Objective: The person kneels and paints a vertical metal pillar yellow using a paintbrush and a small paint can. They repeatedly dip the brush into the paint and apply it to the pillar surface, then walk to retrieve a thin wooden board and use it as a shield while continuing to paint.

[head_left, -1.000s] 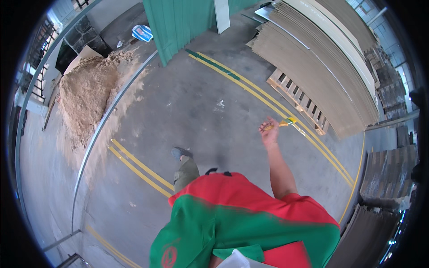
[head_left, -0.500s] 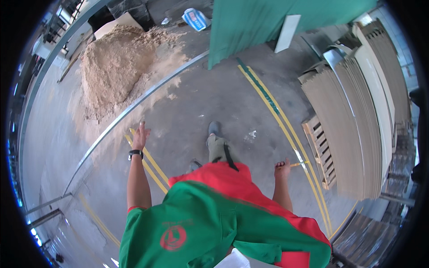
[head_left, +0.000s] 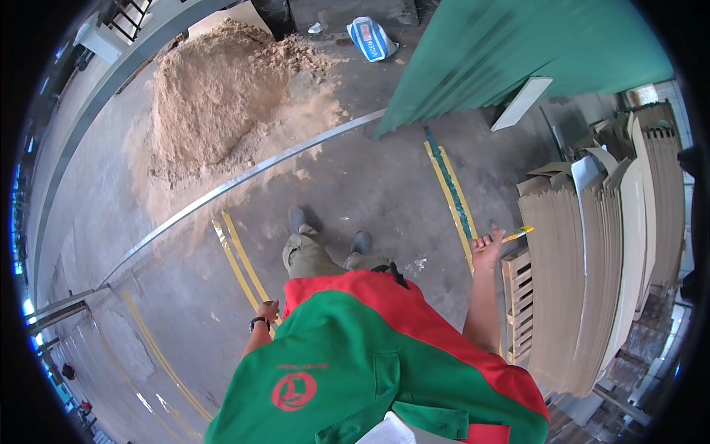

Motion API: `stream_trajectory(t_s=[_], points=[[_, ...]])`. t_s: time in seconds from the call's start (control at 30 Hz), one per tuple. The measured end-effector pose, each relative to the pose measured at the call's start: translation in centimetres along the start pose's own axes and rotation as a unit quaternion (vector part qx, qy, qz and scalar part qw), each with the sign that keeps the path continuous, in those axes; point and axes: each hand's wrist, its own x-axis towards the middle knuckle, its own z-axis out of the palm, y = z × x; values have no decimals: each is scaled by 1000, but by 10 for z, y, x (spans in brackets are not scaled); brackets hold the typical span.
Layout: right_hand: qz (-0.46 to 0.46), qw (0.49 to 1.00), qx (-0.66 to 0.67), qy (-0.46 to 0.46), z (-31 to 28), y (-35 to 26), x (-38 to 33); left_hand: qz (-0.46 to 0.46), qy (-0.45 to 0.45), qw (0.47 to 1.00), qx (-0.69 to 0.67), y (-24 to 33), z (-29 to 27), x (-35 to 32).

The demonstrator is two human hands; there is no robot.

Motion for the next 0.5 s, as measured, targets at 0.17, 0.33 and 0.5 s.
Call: stream_trajectory(t_s=[0.17,0.33,0.5], points=[[24,1000,4,2,47,23,3,42,6,996,-76,57,-29,27],[27,998,41,37,102,64,-17,108,-3,991,-76,167,-106,106],[6,996,31,88,167,78,-47,192,30,965,-175,284,-208,167]])
